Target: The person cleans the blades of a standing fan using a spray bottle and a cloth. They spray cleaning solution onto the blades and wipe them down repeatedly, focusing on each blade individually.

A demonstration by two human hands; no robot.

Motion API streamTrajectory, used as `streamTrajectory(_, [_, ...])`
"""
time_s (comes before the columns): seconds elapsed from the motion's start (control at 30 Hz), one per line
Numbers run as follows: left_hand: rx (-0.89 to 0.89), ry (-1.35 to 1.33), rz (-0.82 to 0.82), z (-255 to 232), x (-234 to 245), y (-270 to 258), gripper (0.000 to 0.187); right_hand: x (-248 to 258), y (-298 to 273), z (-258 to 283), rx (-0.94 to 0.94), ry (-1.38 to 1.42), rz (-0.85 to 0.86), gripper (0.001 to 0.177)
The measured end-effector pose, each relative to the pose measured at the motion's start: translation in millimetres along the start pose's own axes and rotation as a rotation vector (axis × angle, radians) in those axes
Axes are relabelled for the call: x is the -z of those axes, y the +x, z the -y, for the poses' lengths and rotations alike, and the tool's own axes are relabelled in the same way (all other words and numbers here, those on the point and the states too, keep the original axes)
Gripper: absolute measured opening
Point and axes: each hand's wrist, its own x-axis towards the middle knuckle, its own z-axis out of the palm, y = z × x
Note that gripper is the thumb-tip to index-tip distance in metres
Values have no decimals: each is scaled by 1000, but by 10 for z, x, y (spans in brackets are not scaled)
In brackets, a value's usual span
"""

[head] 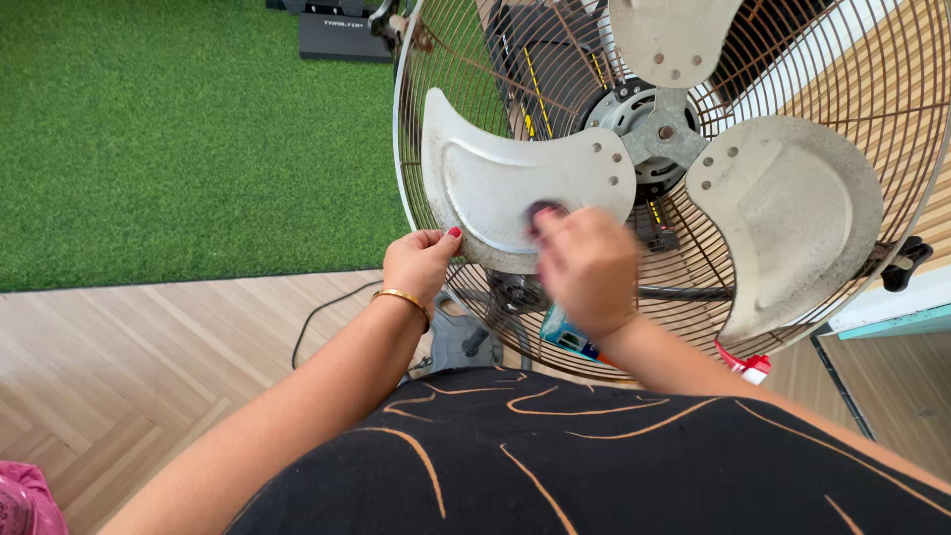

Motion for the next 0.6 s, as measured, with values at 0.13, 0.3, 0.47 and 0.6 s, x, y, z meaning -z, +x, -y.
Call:
streamTrajectory(0.13, [-35,107,-66,-88,-9,38,25,-82,40,174,148,137,82,30])
streamTrajectory(0.3, [-90,314,-195,-347,37,-126,29,233,284,-205,-50,-58,-27,26])
streamTrajectory(0.47, [-501,696,-467,-671,-4,-458,41,178,141,19,-8,60,54,30])
streamTrajectory(0.6, [-819,1042,-232,-930,-285,-584,37,23,-22,61,21,206,50,28])
